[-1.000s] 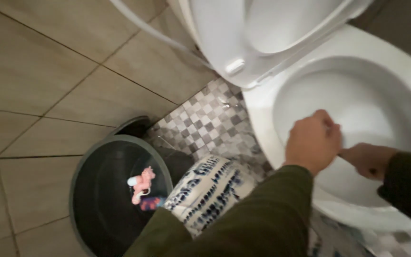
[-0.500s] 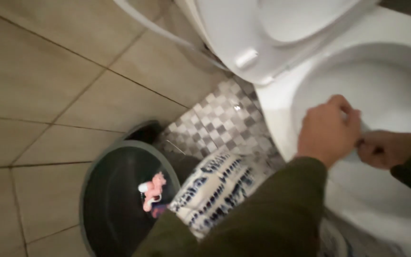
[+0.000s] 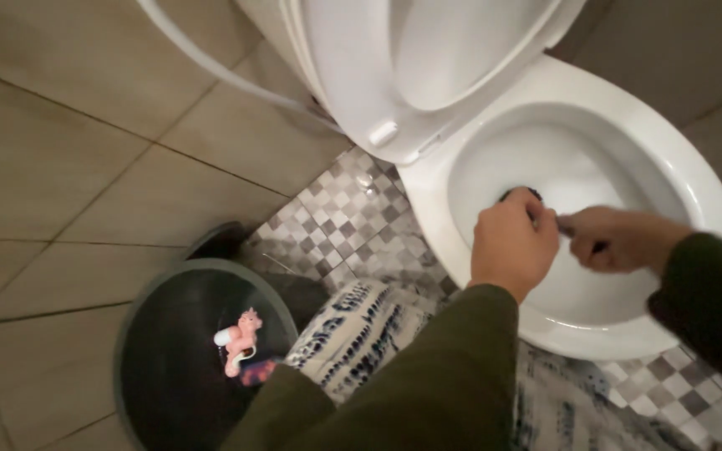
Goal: The person wipes the toilet seat, lid, and tank with a sponge, then scrubs the inside of the bowl with a toilet brush. The person handles the sponge and brush to clean multiple surfaces of the toilet.
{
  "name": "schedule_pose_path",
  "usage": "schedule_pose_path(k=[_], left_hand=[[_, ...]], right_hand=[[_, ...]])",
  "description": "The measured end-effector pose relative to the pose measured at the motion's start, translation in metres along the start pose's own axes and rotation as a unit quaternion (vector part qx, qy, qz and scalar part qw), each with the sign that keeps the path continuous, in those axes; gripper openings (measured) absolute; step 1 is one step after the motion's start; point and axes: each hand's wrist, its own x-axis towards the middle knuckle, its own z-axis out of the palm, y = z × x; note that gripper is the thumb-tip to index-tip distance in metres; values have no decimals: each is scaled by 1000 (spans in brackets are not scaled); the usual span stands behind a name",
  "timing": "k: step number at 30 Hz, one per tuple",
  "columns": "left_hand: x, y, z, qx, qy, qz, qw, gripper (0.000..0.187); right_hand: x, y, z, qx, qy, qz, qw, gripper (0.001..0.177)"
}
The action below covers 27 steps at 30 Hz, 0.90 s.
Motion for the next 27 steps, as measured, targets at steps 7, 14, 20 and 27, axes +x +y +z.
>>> schedule_pose_path(k=[7, 14, 20, 27], left_hand=[[4, 18, -26, 21, -3, -10, 1000, 20], [9, 19, -50, 32, 31, -30, 999, 21], [8, 21, -70, 19, 24, -64, 997, 21], [-5, 24, -77, -10, 20, -83, 996, 20]], right_hand=[[-41, -40, 91, -488, -95, -64, 865, 14], [-3, -71, 42, -491, -53, -30, 869, 66], [-96, -155, -20, -354, 41, 266, 895, 40], [-162, -110, 20, -210, -40, 352, 911, 38]])
